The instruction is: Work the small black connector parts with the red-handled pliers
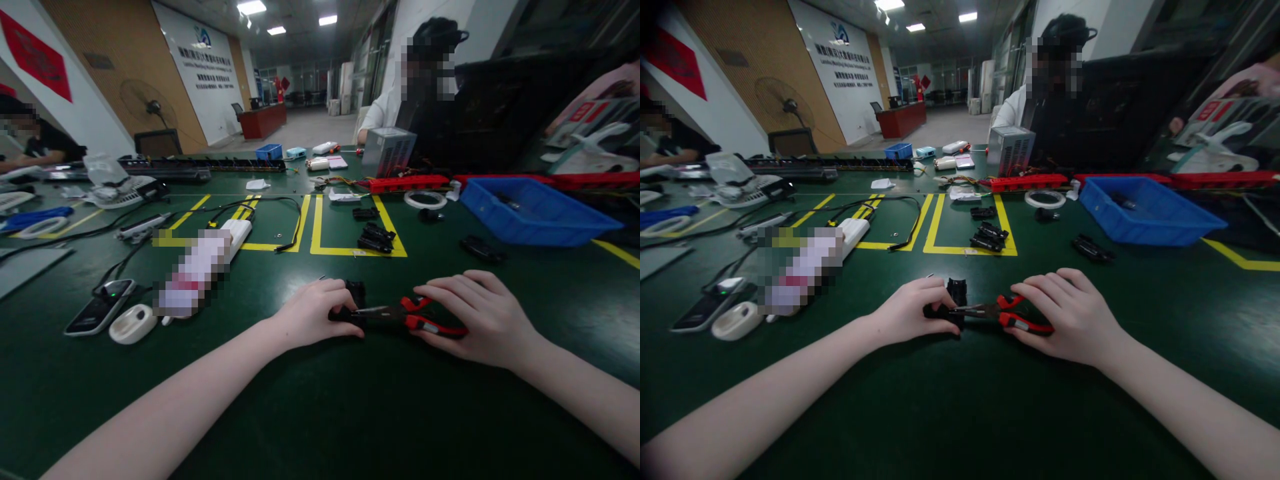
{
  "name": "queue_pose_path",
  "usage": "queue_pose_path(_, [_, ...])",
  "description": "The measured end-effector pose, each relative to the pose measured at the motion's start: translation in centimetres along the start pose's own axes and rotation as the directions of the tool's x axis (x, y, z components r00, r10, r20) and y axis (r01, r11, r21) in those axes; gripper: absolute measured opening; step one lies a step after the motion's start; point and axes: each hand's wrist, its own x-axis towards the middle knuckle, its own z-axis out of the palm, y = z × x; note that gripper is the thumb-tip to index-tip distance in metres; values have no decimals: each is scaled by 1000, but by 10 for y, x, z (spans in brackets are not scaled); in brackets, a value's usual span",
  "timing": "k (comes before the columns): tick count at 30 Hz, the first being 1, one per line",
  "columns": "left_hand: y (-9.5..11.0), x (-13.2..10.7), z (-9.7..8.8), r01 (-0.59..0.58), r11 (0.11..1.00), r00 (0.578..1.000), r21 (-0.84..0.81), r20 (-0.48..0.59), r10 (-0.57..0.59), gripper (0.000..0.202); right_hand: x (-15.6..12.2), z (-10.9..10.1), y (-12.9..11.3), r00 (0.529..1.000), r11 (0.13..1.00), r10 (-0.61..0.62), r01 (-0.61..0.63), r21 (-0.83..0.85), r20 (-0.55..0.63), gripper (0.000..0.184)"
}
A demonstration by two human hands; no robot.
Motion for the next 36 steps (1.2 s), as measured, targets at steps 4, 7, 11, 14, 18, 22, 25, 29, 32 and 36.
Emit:
queue_pose_path(4, [1, 0, -1, 16, 1000, 1000, -8, 3, -16, 25, 0, 0, 2, 1000, 999, 15, -16, 41, 19, 43])
queue_pose_path(7, [1, 0, -1, 17, 1000, 1000, -11, -5, -17, 24, 1, 1, 2, 999, 997, 29, -31, 73, 24, 41])
queue_pose_path(11, [1, 0, -2, 40, 999, 999, -9, 3, -40, 25, 2, 2, 3, 998, 992, 51, -56, 113, 46, 39])
queue_pose_path(14, [2, 0, -3, 47, 999, 999, -2, 18, -47, 24, 2, 2, 3, 997, 990, 65, -70, 122, 48, 38])
queue_pose_path(18, [3, -1, -4, 38, 999, 999, 22, 11, -38, 24, 2, 1, 3, 998, 995, 52, -54, 81, 24, 40])
queue_pose_path(22, [4, -1, -3, 36, 999, 999, 30, 6, -36, 25, 2, 1, 2, 999, 998, 38, -38, 42, -1, 40])
queue_pose_path(25, [4, -1, -3, 43, 999, 999, 34, 12, -43, 25, 1, 1, 1, 999, 999, 40, -39, 32, -13, 42])
queue_pose_path(29, [3, -1, -3, 53, 998, 998, 30, 18, -54, 24, -1, 2, 2, 999, 999, 47, -47, 25, -16, 45])
queue_pose_path(32, [2, -1, -3, 58, 998, 998, 29, 17, -59, 25, -2, 1, 2, 998, 998, 55, -55, 14, -13, 47])
queue_pose_path(36, [2, 0, -2, 55, 998, 998, 31, 6, -55, 25, -1, 0, 2, 999, 999, 29, -30, -15, -24, 45])
